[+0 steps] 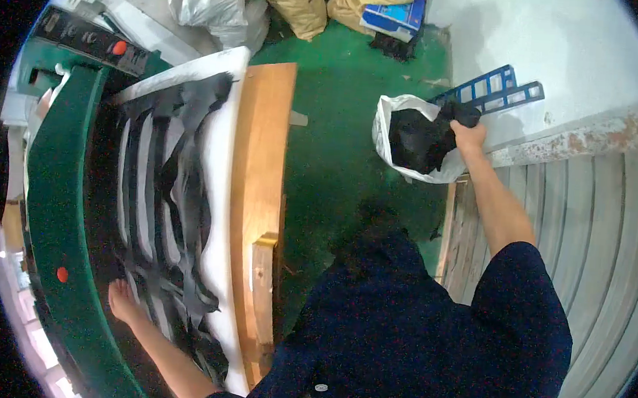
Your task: Cutting shapes out of a large sheet of black material using a press and templates.
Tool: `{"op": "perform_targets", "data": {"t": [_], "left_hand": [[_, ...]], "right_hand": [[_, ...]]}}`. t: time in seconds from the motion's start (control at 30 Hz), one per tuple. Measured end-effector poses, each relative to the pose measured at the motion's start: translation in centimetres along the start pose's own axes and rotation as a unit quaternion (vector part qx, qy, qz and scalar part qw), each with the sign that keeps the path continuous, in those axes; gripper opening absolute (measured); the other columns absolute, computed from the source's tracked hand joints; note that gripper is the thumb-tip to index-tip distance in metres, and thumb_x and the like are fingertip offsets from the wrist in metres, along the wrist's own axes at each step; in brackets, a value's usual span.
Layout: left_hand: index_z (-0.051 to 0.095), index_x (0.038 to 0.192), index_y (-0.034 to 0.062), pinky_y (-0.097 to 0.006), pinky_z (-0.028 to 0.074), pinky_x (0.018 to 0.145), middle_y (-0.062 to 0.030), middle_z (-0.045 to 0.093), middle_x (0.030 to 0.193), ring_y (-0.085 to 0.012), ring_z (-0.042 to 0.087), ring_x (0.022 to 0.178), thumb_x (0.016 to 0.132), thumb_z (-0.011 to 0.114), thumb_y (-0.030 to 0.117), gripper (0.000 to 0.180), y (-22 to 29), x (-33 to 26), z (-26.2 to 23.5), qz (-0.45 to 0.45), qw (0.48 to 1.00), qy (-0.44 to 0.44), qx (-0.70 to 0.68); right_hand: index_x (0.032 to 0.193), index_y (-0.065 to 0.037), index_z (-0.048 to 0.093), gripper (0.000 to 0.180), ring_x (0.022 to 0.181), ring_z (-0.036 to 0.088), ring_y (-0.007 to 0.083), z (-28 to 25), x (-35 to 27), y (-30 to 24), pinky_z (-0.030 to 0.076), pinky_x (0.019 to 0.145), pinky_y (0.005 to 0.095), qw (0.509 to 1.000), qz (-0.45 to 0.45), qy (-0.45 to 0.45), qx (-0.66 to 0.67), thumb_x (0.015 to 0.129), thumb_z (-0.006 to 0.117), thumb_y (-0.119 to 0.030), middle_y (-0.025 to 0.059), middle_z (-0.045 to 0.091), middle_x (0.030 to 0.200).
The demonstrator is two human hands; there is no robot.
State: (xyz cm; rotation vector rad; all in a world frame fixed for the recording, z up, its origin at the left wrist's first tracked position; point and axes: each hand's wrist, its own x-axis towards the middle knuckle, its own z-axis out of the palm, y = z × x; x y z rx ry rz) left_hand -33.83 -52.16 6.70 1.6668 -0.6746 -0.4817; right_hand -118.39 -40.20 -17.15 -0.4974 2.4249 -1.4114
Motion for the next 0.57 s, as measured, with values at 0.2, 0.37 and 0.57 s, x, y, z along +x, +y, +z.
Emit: {"op": "perform_targets", "data": {"t": [0.2,0.37,0.57], "left_hand": [[0.053,0.125,-0.0023,-0.037,0.050,0.095,-0.0195,0.060,0.123,-0.0301,0.060,0.113,0.093,0.057,0.018,0.039,3.8,-6.9,1.1,-0.003,0.996,0.054,0.073],[0.052,0.127,-0.0017,-0.037,0.049,0.094,-0.0181,0.062,0.119,-0.0282,0.060,0.110,0.094,0.057,0.016,0.038,4.6,-10.2,2.8,0.008,0.997,-0.022,0.067],[0.053,0.124,-0.0014,-0.039,0.049,0.093,-0.0151,0.063,0.115,-0.0259,0.060,0.109,0.091,0.064,0.016,0.039,4.5,-16.4,-1.2,-0.009,0.994,0.037,0.101]], "right_hand": [[0.106,0.000,0.063,0.044,0.096,0.065,0.0328,3.5,1.3,5.0,0.051,0.080,0.0412,0.998,0.024,-0.034,-0.056,0.070,0.075,-0.022,0.0175,0.068,0.101],[0.126,0.001,0.052,0.063,0.100,0.064,0.0315,9.2,1.4,2.5,0.055,0.076,0.0395,0.982,0.069,-0.152,-0.091,0.077,0.077,-0.029,0.0178,0.064,0.109],[0.115,0.004,0.055,0.047,0.075,0.064,0.0173,14.3,2.4,-1.7,0.056,0.060,0.0284,0.897,0.146,-0.417,0.028,0.086,0.073,-0.027,0.0125,0.062,0.096]]}}
